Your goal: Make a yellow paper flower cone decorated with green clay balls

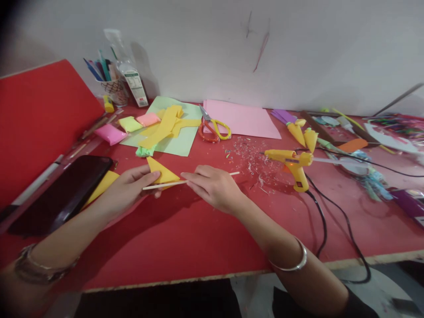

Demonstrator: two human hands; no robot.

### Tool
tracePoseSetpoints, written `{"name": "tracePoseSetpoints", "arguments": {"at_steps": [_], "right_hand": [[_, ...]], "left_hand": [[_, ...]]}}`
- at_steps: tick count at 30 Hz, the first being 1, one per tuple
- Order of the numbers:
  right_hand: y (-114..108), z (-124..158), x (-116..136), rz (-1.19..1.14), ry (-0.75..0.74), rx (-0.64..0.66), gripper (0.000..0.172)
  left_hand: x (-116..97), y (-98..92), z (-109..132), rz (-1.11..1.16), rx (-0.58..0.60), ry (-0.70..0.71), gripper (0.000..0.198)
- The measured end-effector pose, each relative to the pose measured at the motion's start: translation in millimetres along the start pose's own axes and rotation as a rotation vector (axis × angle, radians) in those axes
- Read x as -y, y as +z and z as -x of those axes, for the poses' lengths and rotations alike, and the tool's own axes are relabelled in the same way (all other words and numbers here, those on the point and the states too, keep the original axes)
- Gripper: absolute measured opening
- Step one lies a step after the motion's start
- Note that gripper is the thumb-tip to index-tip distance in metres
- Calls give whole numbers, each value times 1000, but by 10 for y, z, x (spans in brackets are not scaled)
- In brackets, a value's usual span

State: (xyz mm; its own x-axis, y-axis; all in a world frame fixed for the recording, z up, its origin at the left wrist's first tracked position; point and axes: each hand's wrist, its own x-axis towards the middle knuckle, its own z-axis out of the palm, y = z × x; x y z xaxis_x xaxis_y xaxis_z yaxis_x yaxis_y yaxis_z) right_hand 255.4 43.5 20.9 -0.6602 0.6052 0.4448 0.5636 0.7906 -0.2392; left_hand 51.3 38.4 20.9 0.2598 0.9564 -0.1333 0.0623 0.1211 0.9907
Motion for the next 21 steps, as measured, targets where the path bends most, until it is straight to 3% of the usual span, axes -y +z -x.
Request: {"name": "tracePoseSetpoints", "arguments": {"at_steps": [11,17,21], "right_hand": [[-9,6,0,193,-36,-54,31],[-10,-6,45,299,-17,-90,32],[7,-4,40,295,-2,-75,31]], "left_hand": [[-50,-21,4,-115,-11,33,22],[-70,-5,24,-231,111,43,27],[-62,12,18,-276,64,84,27]]}}
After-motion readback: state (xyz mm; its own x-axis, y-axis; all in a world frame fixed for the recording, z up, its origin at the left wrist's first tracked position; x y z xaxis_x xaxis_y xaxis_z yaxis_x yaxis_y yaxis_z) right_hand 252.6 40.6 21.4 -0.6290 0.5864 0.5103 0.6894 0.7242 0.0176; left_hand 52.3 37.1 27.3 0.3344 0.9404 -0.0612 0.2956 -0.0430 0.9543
